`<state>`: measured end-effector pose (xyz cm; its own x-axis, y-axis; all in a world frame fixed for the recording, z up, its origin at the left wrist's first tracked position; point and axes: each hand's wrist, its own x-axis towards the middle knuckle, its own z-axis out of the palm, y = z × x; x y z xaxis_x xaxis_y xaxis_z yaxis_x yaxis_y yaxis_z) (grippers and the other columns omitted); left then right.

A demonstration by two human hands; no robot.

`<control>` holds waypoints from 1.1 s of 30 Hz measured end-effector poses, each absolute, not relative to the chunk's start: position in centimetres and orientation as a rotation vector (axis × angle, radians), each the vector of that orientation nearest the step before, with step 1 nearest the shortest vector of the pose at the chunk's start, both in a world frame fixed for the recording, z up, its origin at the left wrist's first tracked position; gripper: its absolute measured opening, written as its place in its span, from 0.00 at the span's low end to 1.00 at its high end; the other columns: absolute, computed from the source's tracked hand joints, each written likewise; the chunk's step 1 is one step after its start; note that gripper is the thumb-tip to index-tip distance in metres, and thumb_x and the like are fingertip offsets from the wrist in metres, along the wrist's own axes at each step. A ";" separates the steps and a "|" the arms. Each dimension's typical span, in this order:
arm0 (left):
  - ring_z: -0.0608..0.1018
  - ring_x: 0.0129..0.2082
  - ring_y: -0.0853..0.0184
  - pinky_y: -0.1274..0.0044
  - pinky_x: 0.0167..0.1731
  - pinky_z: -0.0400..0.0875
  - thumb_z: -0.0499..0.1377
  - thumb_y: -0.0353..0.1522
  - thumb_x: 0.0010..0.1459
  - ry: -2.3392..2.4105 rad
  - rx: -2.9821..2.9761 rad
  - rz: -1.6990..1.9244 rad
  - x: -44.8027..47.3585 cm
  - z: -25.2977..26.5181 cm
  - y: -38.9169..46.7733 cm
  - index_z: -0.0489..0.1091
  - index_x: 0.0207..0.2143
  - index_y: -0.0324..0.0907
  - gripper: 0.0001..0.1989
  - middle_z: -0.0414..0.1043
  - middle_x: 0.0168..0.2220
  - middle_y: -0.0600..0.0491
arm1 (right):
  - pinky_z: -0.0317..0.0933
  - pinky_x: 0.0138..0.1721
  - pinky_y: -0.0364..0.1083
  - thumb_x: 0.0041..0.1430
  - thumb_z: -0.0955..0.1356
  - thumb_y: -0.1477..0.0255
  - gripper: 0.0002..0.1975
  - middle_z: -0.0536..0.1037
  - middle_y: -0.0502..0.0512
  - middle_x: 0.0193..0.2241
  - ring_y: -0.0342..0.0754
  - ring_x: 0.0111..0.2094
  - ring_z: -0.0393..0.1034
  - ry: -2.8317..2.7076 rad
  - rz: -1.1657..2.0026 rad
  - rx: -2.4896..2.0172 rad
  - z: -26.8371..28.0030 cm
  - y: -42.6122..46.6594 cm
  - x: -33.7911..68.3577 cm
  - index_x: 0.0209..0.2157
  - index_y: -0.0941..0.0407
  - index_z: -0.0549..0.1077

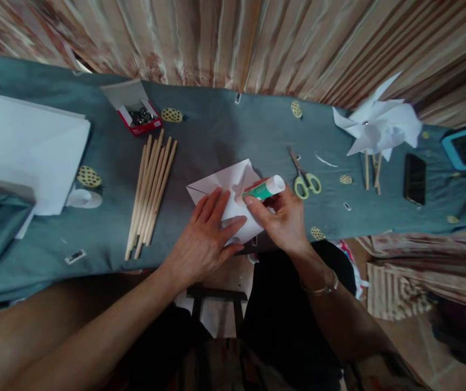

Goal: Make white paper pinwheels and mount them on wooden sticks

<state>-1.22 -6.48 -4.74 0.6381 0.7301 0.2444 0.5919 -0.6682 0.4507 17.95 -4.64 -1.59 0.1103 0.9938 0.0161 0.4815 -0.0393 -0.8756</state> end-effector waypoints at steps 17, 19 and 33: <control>0.53 0.69 0.42 0.50 0.63 0.56 0.62 0.42 0.59 1.056 2.495 0.551 -1.1 -4.1 -6.5 0.66 0.59 0.45 0.27 0.49 0.69 0.39 | 0.67 0.31 0.46 0.57 0.71 0.62 0.12 0.79 0.50 0.30 0.45 0.27 0.73 -1.783 0.622 -1.674 -0.7 -4.6 17.3 0.38 0.54 0.73; 0.53 0.69 0.43 0.49 0.63 0.55 0.62 0.42 0.59 1.060 2.486 0.548 -1.1 -4.1 -6.5 0.67 0.58 0.45 0.26 0.49 0.70 0.40 | 0.67 0.31 0.46 0.58 0.71 0.62 0.11 0.79 0.50 0.30 0.45 0.28 0.73 -1.790 0.634 -1.673 -0.7 -4.6 17.3 0.38 0.55 0.73; 0.53 0.69 0.43 0.50 0.63 0.55 0.61 0.43 0.61 1.081 2.498 0.509 -1.0 -3.8 -6.6 0.63 0.61 0.44 0.29 0.50 0.69 0.38 | 0.68 0.32 0.45 0.58 0.71 0.62 0.13 0.80 0.51 0.31 0.45 0.30 0.74 -1.842 0.682 -1.639 -0.7 -4.7 17.0 0.41 0.54 0.72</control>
